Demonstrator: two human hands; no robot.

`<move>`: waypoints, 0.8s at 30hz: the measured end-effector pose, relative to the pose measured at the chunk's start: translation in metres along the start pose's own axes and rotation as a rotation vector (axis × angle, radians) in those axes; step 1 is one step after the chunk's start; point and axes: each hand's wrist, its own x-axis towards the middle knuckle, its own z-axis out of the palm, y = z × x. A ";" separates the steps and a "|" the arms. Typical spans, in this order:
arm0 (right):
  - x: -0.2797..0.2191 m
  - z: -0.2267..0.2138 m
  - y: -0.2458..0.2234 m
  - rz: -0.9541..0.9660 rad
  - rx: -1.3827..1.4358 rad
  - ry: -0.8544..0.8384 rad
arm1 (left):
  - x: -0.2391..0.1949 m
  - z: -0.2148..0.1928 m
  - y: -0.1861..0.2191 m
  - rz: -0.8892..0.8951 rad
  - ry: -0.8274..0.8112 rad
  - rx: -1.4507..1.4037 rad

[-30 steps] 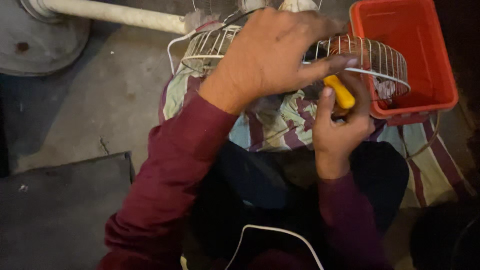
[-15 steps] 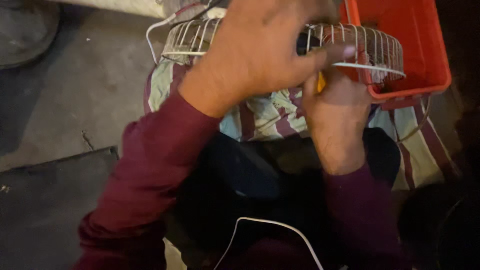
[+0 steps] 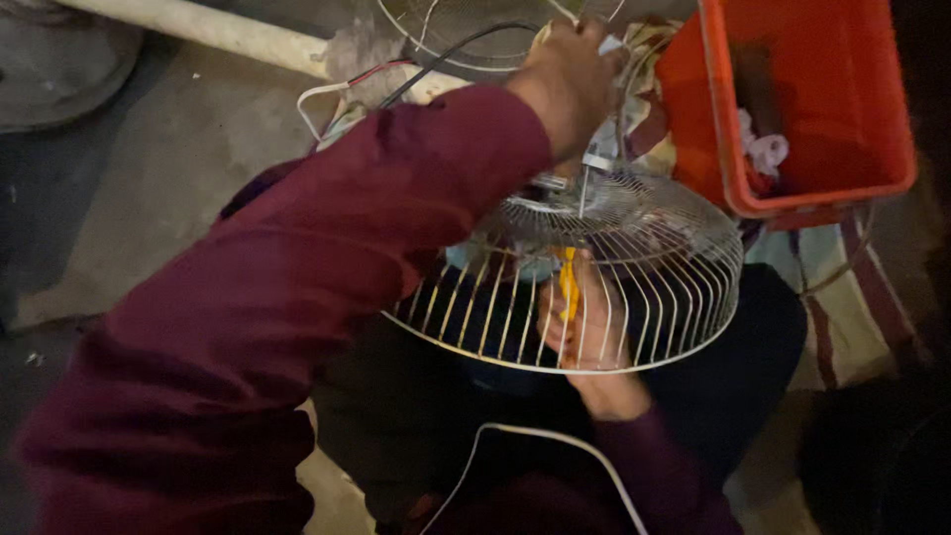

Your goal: The person sits on the floor and uses a screwdriver to remove screws from the back of a standing fan's motor housing. They then detach the rear wire cage and set it aside, exposing the fan blades.

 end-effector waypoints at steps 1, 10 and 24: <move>0.002 -0.001 0.001 -0.011 0.003 -0.019 | -0.003 0.009 0.006 0.026 0.054 0.045; -0.004 -0.026 -0.010 0.222 0.225 -0.192 | -0.052 0.024 0.008 0.217 0.391 -0.127; 0.008 -0.015 -0.024 0.310 0.507 -0.390 | -0.030 0.060 0.001 0.330 0.823 -0.271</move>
